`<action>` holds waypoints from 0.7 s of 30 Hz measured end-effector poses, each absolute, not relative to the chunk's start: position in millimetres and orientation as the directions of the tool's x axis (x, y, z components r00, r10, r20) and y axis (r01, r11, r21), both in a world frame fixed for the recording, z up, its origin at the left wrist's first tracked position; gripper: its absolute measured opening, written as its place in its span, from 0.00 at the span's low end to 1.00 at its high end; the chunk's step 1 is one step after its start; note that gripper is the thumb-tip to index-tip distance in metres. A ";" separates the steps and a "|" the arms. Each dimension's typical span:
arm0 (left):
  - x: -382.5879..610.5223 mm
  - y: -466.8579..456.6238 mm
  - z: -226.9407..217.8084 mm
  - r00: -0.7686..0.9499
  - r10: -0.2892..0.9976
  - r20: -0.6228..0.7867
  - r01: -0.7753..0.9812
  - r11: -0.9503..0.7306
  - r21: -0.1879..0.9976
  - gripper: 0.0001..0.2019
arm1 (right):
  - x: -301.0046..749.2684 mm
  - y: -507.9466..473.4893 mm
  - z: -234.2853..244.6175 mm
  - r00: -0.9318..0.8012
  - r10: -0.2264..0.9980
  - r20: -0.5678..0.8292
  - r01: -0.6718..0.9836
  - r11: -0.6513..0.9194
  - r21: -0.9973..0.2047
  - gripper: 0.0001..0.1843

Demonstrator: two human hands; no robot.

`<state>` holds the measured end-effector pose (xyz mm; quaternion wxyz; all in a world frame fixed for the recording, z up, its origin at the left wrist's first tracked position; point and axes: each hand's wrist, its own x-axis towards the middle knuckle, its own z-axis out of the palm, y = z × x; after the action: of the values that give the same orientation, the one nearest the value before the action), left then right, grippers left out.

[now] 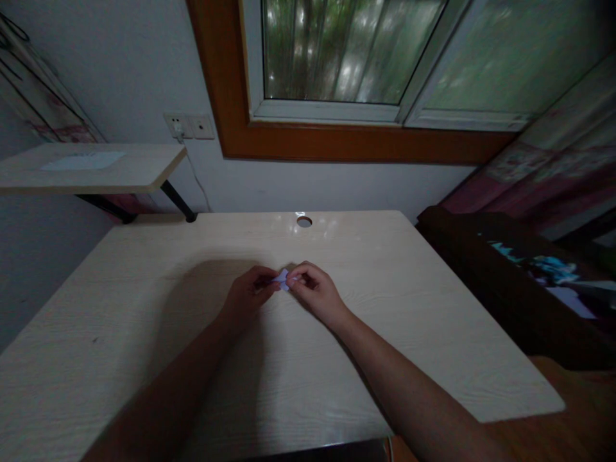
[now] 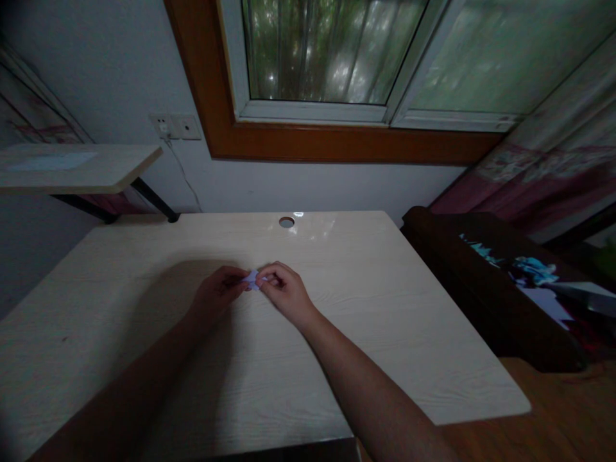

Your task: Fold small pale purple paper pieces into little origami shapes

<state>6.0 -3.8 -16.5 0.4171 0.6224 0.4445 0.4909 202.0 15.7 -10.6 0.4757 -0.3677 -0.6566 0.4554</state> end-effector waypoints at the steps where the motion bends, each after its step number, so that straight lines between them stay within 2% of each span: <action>1: 5.5 -3.4 -17.3 0.111 0.965 0.237 0.159 -0.252 0.955 0.12 | 201.8 15.4 -11.5 -0.282 0.918 0.279 0.040 0.302 -0.953 0.06; 7: 4.1 -2.7 -14.4 0.106 0.966 0.235 0.171 -0.250 0.953 0.09 | 199.9 13.3 -14.3 -0.309 0.926 0.219 -0.018 0.225 -0.974 0.09; 13: 5.7 -3.8 -11.5 0.109 0.964 0.244 0.265 -0.265 0.927 0.09 | 198.5 12.0 -12.3 -0.350 0.921 0.172 -0.061 0.160 -0.985 0.12; 18: 6.0 -3.8 -12.6 0.098 0.966 0.239 0.158 -0.252 0.955 0.12 | 199.3 12.4 -8.5 -0.311 0.926 0.216 -0.035 0.216 -0.976 0.12; 21: 5.2 -3.1 -11.3 0.089 0.963 0.255 0.144 -0.266 0.953 0.10 | 199.7 11.8 -6.4 -0.288 0.921 0.261 -0.017 0.268 -0.963 0.12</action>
<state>5.2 -3.1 -11.3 0.4065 0.6161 0.4492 0.5035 199.7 11.8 -6.4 0.4794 -0.3556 -0.6358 0.4895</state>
